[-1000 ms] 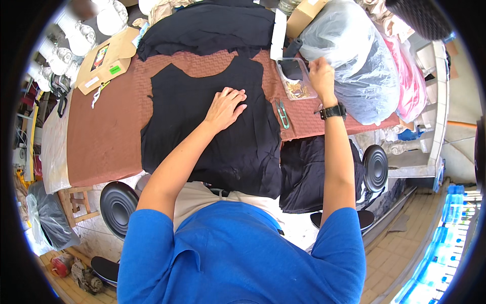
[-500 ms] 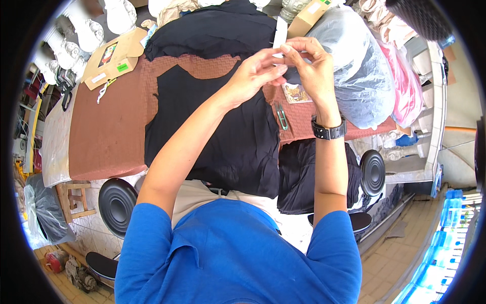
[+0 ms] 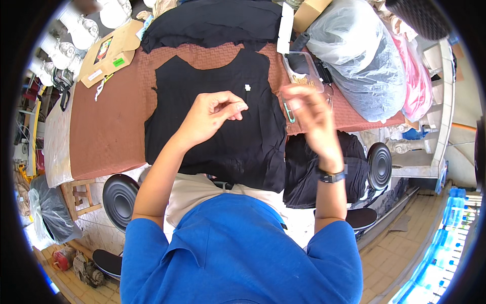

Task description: The person places a paper template on a black garment, marks the position, and sews a small white label onto the fabric using a needle and thread before cutting the excess thread with shears.

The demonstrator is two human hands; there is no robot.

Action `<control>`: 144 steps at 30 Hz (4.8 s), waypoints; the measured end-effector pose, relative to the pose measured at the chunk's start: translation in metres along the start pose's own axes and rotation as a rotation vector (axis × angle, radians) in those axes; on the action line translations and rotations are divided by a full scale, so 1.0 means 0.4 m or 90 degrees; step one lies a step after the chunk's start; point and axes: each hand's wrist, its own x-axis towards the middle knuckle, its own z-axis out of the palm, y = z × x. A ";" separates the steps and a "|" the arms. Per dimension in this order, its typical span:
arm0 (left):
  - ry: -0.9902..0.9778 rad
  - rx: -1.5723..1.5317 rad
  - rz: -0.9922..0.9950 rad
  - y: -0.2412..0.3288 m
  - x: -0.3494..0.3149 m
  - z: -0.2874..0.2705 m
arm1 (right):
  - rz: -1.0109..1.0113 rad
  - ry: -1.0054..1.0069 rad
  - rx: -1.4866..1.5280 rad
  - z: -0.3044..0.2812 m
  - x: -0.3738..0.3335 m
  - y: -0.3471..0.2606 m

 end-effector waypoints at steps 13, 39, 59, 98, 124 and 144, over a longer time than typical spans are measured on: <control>0.038 0.089 -0.015 0.003 0.001 -0.005 | 0.197 -0.121 0.185 0.172 0.017 0.133; -0.109 0.135 -0.068 0.011 -0.108 -0.074 | -0.098 0.128 -0.547 0.023 -0.025 0.063; -0.021 0.182 -0.161 -0.031 -0.170 -0.131 | -0.014 0.296 0.553 -0.123 -0.044 0.137; -0.056 0.526 -0.219 -0.272 0.324 -0.150 | -0.072 0.151 -0.517 0.120 0.119 0.490; 0.034 -0.199 -0.007 0.032 0.145 -0.283 | -0.124 0.204 0.117 0.154 0.331 0.144; 0.159 -0.014 0.073 -0.103 -0.062 -0.041 | 0.218 -0.155 0.242 0.098 0.051 0.234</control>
